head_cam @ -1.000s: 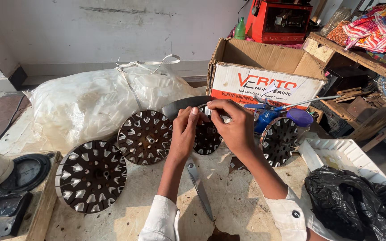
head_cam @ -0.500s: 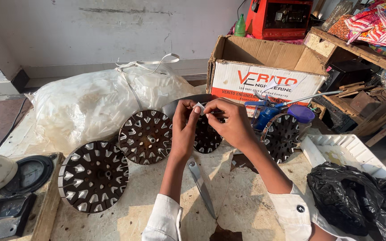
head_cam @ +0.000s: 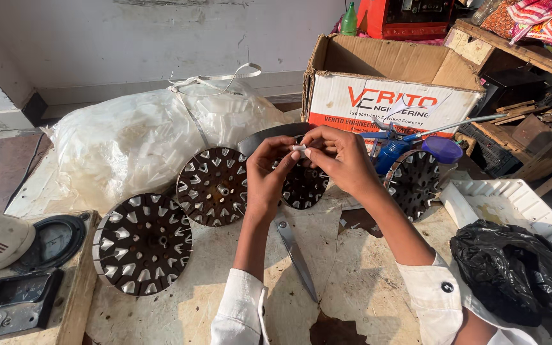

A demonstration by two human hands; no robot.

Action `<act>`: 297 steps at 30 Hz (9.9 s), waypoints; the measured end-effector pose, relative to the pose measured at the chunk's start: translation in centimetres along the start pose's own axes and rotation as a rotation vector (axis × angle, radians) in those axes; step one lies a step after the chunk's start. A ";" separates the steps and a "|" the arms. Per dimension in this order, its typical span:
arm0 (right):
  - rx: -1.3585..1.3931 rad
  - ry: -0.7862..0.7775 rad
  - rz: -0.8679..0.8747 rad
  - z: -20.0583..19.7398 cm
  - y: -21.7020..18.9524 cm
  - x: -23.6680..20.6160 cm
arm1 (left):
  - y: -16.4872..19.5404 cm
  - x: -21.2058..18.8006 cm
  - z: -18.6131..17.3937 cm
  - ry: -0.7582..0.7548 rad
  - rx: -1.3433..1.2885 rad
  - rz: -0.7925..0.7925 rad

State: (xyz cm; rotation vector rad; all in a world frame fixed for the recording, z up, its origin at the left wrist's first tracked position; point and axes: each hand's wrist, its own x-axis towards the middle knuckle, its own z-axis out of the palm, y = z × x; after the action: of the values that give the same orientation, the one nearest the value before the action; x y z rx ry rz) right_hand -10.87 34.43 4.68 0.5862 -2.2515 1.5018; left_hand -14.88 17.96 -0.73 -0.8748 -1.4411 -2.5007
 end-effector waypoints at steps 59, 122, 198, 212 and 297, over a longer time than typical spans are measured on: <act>-0.811 0.107 -0.114 3.1 -0.2 1.0 | -5.5 -0.8 -0.8 0.103 0.084 -0.106; -1.276 -0.622 0.623 -2.7 3.8 -2.8 | -2.3 -1.9 -0.5 0.390 0.142 0.254; -0.178 0.171 0.108 -5.2 2.2 -1.4 | -4.7 -1.6 4.0 0.125 0.341 0.034; -0.515 0.158 -0.110 -2.1 2.1 -1.1 | -6.6 -0.6 2.7 0.203 0.207 -0.021; -0.331 0.066 0.292 -5.8 4.1 -0.4 | -5.5 0.8 -2.0 0.029 0.483 -0.341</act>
State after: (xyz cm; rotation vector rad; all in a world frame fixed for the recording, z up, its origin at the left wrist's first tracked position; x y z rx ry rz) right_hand -12.33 41.27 3.40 0.1120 -2.5393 1.2039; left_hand -18.48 19.36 -5.17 -0.5355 -2.2069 -2.1807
